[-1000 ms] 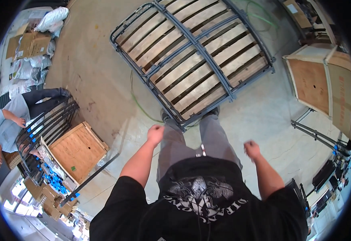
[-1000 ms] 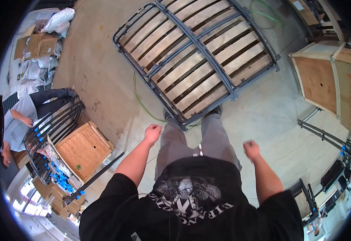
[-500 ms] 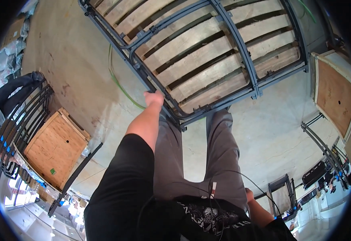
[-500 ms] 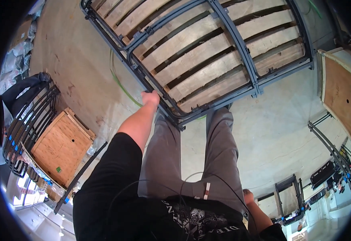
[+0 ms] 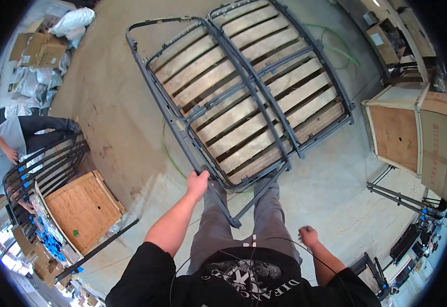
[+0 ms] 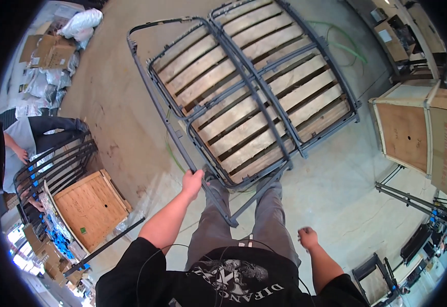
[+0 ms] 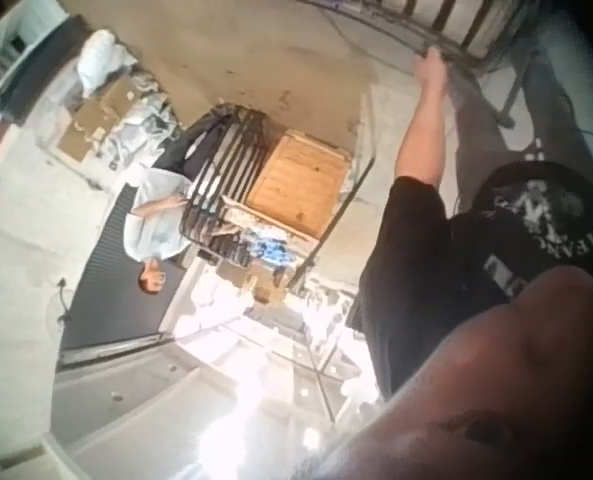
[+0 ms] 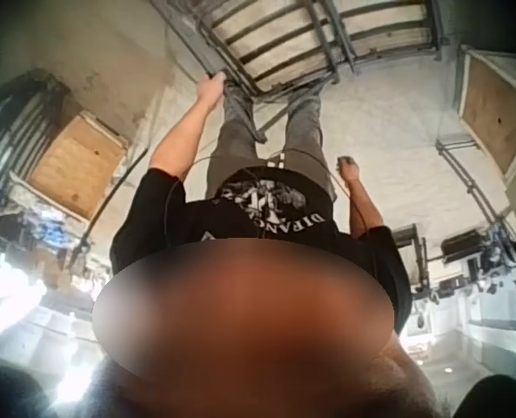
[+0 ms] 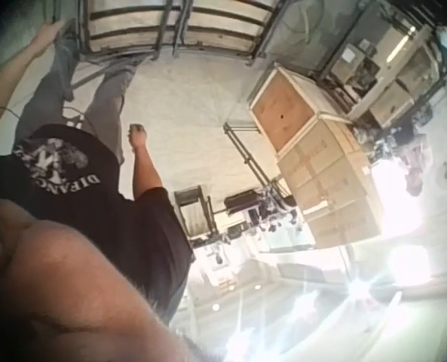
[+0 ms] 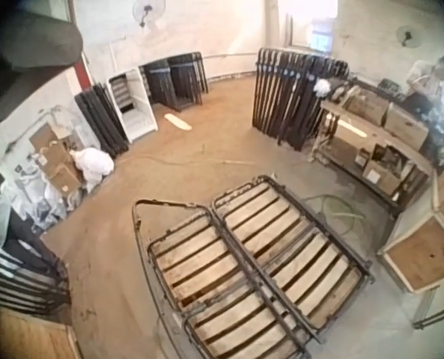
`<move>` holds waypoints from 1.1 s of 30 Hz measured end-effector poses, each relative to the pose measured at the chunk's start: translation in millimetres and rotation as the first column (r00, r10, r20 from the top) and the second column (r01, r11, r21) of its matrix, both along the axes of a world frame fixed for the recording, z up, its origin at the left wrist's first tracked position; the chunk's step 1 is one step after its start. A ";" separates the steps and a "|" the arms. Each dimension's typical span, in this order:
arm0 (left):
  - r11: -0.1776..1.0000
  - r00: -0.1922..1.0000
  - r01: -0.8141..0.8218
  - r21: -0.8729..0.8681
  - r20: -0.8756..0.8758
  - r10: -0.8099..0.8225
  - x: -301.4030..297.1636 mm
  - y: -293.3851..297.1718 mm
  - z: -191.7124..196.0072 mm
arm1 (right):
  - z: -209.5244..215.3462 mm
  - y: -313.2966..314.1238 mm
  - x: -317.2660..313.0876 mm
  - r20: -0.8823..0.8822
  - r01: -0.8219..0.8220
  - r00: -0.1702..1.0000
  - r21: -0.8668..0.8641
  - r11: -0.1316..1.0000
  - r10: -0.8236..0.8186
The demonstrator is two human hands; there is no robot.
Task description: Attaching blue and black plastic components to metal furniture frames using hand tools.
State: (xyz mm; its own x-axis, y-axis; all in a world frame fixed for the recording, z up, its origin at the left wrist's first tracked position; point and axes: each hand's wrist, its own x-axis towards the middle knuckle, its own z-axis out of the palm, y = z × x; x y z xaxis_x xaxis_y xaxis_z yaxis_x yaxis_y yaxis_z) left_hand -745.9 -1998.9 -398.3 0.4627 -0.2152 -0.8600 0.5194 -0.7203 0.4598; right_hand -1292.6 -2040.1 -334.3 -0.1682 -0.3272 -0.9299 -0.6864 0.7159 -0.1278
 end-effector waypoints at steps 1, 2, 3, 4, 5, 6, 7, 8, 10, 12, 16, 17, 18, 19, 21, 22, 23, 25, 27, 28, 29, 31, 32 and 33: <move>1.000 1.000 0.001 -0.013 0.027 0.000 -2.4 -10.3 27.6 | 1.6 -14.1 18.1 0.059 0.001 0.998 -0.008 1.000 -0.001; 0.981 0.987 -0.162 -0.106 -0.025 0.161 -9.1 -22.9 51.5 | 7.2 -26.3 33.9 0.122 0.026 0.992 -0.033 0.999 -0.022; 0.929 0.947 -0.319 -0.190 -0.093 0.307 -14.3 -35.4 74.9 | 18.4 -35.5 52.4 0.122 0.009 0.993 -0.050 0.999 -0.003; 0.926 0.950 -0.311 -0.213 -0.084 0.299 -20.3 -54.6 99.8 | 32.4 -45.1 66.5 0.114 -0.005 0.993 -0.073 0.997 0.014; 0.918 0.963 -0.268 -0.291 -0.057 0.263 -27.5 -77.5 127.9 | 43.8 -52.3 71.8 0.126 0.005 0.992 -0.094 0.996 0.007; 0.905 0.973 -0.225 -0.361 -0.025 0.231 -29.6 -93.9 153.1 | 52.2 -55.6 75.9 0.172 -0.040 0.983 -0.143 0.989 0.065; 0.925 0.987 -0.136 -0.355 0.036 0.159 -27.6 -110.6 174.5 | 62.0 -57.7 77.4 0.212 -0.081 0.970 -0.193 0.978 0.122; 0.937 0.991 -0.051 -0.345 0.101 0.091 -24.0 -129.1 197.8 | 73.5 -60.7 78.2 0.225 -0.075 0.967 -0.210 0.975 0.123; 0.962 0.978 0.103 -0.251 0.201 -0.052 -9.4 -164.0 251.6 | 88.4 -68.3 72.7 0.279 -0.150 0.927 -0.340 0.928 0.252; 0.968 0.967 0.113 -0.224 0.249 -0.056 20.5 -181.3 307.3 | 98.8 -78.2 60.9 0.310 -0.148 0.915 -0.339 0.929 0.258; 0.976 0.900 0.206 -0.067 0.406 -0.162 44.6 -144.0 443.1 | 100.9 -127.0 47.3 0.309 -0.210 0.901 -0.303 0.930 0.304; 0.964 0.860 0.267 -0.012 0.454 -0.233 32.6 -120.9 477.6 | 96.5 -135.5 44.1 0.284 -0.240 0.899 -0.314 0.918 0.332; 0.947 0.810 0.319 0.044 0.506 -0.296 17.6 -98.3 514.5 | 85.1 -144.0 53.5 0.282 -0.313 0.858 -0.374 0.873 0.429; 0.950 0.808 0.309 0.048 0.514 -0.289 -5.3 -77.9 550.7 | 73.8 -155.0 68.3 0.272 -0.377 0.810 -0.437 0.816 0.520; 0.941 0.788 0.324 0.100 0.522 -0.326 -64.6 -43.2 626.2 | 77.5 -166.4 121.1 0.410 -0.382 0.707 -0.465 0.799 0.577; 0.936 0.781 0.320 0.145 0.519 -0.347 -91.6 -19.0 660.7 | 132.3 -164.6 165.8 0.448 -0.391 0.697 -0.417 0.820 0.561; 0.934 0.779 0.315 0.168 0.517 -0.355 -120.8 -16.5 700.8 | 120.4 -166.0 192.1 0.605 -0.325 0.681 -0.255 0.911 0.413; 0.942 0.791 0.234 0.241 0.516 -0.328 -180.3 9.2 776.2 | 160.4 -149.7 261.7 0.758 -0.285 0.606 -0.078 0.955 0.242; 0.933 0.782 0.129 0.335 0.544 -0.303 -238.1 25.9 838.1 | 173.1 -114.3 314.3 0.779 -0.158 0.625 0.185 0.970 -0.047; 0.915 0.768 0.066 0.398 0.566 -0.301 -264.5 31.1 862.3 | 177.7 -90.9 340.0 0.719 -0.016 0.658 0.308 0.951 -0.222; 0.898 0.753 0.052 0.436 0.574 -0.322 -287.8 45.3 887.0 | 196.3 -63.5 357.1 0.726 -0.056 0.657 0.316 0.947 -0.203; 0.865 0.657 -0.011 0.502 0.656 -0.372 -335.9 92.1 912.9 | 242.1 -7.5 372.4 0.600 0.023 0.392 0.752 0.659 -0.697; 0.852 0.559 -0.036 0.522 0.717 -0.416 -351.8 112.9 917.2 | 247.8 19.5 373.1 0.600 0.012 0.413 0.749 0.662 -0.685; 0.870 0.663 -0.097 0.483 0.683 -0.305 -366.5 110.6 926.0 | 249.2 51.5 366.1 0.542 0.035 0.448 0.784 0.620 -0.711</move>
State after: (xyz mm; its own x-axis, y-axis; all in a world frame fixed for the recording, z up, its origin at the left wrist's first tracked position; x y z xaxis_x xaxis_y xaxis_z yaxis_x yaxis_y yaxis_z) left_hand -1112.4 -1888.3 527.8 0.9659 0.0042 -0.2587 0.0734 -0.9632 0.2584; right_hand -926.5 -1988.6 -85.1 0.7436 0.2258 -0.6293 -0.1681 0.9742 0.1508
